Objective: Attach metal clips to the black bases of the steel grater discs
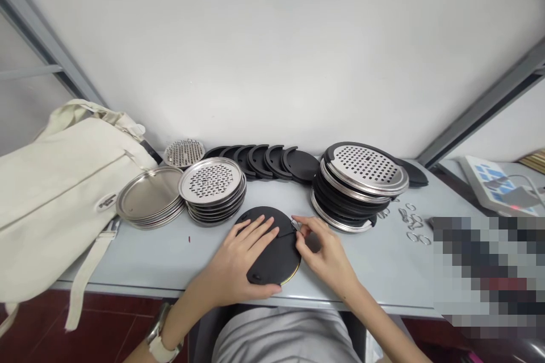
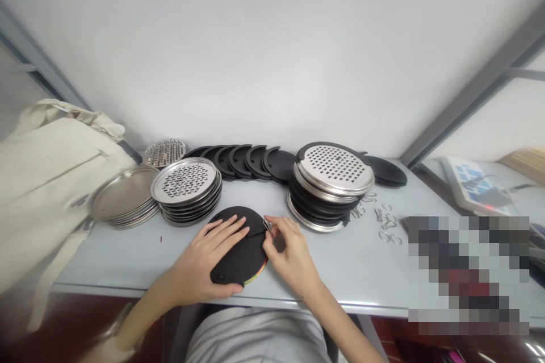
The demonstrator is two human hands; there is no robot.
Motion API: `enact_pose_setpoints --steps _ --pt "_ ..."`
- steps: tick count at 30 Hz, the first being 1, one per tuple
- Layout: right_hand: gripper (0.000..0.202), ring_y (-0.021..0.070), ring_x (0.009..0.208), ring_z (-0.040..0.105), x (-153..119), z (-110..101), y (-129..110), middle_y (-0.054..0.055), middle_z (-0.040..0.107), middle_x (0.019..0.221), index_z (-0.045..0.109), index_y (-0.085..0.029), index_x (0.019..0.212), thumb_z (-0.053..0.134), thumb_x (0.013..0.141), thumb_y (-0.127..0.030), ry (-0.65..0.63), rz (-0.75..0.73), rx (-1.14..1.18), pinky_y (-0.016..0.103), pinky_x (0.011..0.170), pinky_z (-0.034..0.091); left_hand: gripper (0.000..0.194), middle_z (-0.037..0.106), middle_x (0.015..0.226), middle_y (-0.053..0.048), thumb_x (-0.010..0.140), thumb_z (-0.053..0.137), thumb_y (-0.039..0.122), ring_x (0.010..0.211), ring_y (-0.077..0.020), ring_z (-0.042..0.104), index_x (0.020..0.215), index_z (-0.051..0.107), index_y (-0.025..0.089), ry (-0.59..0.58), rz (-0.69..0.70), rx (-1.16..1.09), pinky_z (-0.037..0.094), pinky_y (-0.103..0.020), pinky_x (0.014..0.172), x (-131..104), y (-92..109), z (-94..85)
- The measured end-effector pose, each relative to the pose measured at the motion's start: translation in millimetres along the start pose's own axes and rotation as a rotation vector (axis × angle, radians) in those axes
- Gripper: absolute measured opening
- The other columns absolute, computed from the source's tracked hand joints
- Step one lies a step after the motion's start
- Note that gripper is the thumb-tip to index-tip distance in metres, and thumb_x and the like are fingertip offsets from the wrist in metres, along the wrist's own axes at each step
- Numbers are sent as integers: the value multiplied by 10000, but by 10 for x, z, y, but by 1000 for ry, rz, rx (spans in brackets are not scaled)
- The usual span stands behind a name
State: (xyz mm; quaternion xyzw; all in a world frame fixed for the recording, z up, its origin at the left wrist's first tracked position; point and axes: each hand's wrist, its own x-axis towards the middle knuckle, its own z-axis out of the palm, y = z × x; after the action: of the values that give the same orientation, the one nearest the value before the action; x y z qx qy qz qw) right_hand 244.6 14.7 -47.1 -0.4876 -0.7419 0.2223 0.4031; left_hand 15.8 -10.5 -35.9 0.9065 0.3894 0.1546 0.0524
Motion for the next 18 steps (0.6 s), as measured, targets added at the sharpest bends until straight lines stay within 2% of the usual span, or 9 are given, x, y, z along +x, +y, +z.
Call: enact_pose_setpoints --steps 18 --pt "245 214 772 569 -17 36 43 31 587 778 602 -172 1087 476 879 -145 -3 -72 -22 376 793 465 854 324 1548 -96 821 637 544 1429 -310 279 1510 269 200 -4 0 -9 252 -491 1145 10 5 -1"
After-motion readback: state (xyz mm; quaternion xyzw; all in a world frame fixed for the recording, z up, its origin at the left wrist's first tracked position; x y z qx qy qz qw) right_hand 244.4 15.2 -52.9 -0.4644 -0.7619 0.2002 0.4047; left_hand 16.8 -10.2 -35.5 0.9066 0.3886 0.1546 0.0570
